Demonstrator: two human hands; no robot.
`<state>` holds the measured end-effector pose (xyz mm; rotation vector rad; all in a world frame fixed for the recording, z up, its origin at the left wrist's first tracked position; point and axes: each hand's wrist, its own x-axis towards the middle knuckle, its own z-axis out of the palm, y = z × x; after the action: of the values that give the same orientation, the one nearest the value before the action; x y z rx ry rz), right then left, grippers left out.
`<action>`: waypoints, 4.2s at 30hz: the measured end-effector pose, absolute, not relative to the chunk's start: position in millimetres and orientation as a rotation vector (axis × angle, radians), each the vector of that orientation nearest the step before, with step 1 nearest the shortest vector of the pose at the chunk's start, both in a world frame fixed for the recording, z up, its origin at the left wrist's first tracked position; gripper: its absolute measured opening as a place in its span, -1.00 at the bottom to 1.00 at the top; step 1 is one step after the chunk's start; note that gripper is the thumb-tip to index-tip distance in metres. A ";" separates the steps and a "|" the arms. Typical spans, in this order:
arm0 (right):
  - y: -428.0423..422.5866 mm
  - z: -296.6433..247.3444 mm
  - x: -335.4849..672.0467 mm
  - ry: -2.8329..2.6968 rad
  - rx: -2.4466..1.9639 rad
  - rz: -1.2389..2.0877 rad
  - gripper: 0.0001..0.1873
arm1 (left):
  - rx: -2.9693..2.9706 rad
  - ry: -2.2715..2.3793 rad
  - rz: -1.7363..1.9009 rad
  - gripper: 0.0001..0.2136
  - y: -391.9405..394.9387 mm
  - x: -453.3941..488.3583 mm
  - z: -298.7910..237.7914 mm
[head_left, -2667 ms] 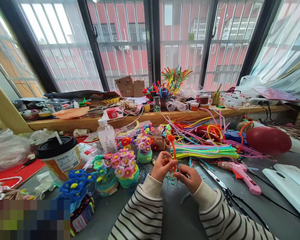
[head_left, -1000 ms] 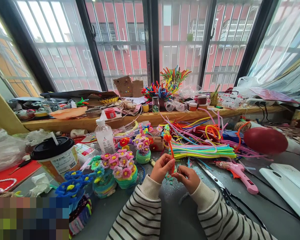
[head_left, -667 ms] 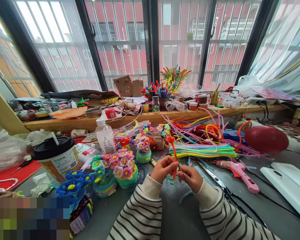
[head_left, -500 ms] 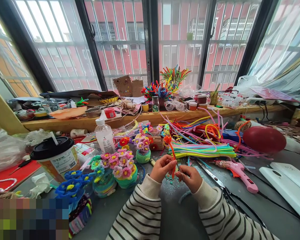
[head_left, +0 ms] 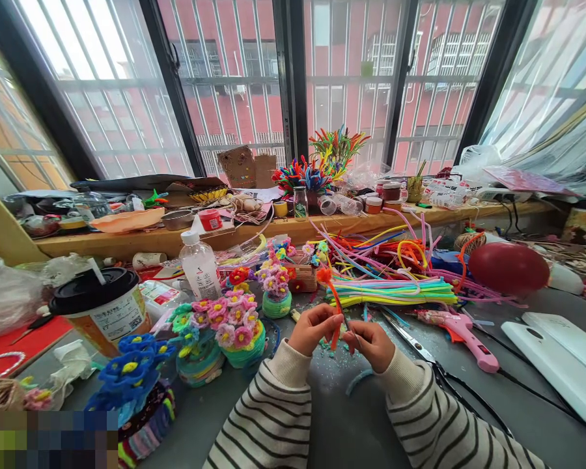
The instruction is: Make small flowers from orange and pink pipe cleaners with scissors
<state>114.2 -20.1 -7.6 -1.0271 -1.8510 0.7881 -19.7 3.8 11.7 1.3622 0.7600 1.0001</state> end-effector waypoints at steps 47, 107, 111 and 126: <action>-17.6 -11.7 115.0 -1.737 -0.933 1.005 -0.50 | 1.362 0.627 0.889 -0.81 4.9 -19.2 5.5; -20.8 -19.4 104.8 -1.812 -1.195 0.747 -0.54 | 1.520 0.772 1.056 -0.77 6.1 -13.5 1.2; -19.8 -22.0 104.4 -1.774 -1.184 0.763 -0.54 | 1.520 0.780 1.083 -0.77 6.1 -13.2 1.2; -17.4 -21.3 104.1 -1.605 -1.090 1.098 -0.51 | 1.479 0.783 1.088 -0.75 4.0 -12.9 5.0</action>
<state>104.1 -17.4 -21.3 -1.0901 -1.6055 1.0980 -12.9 4.0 5.0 1.4789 0.7832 1.0876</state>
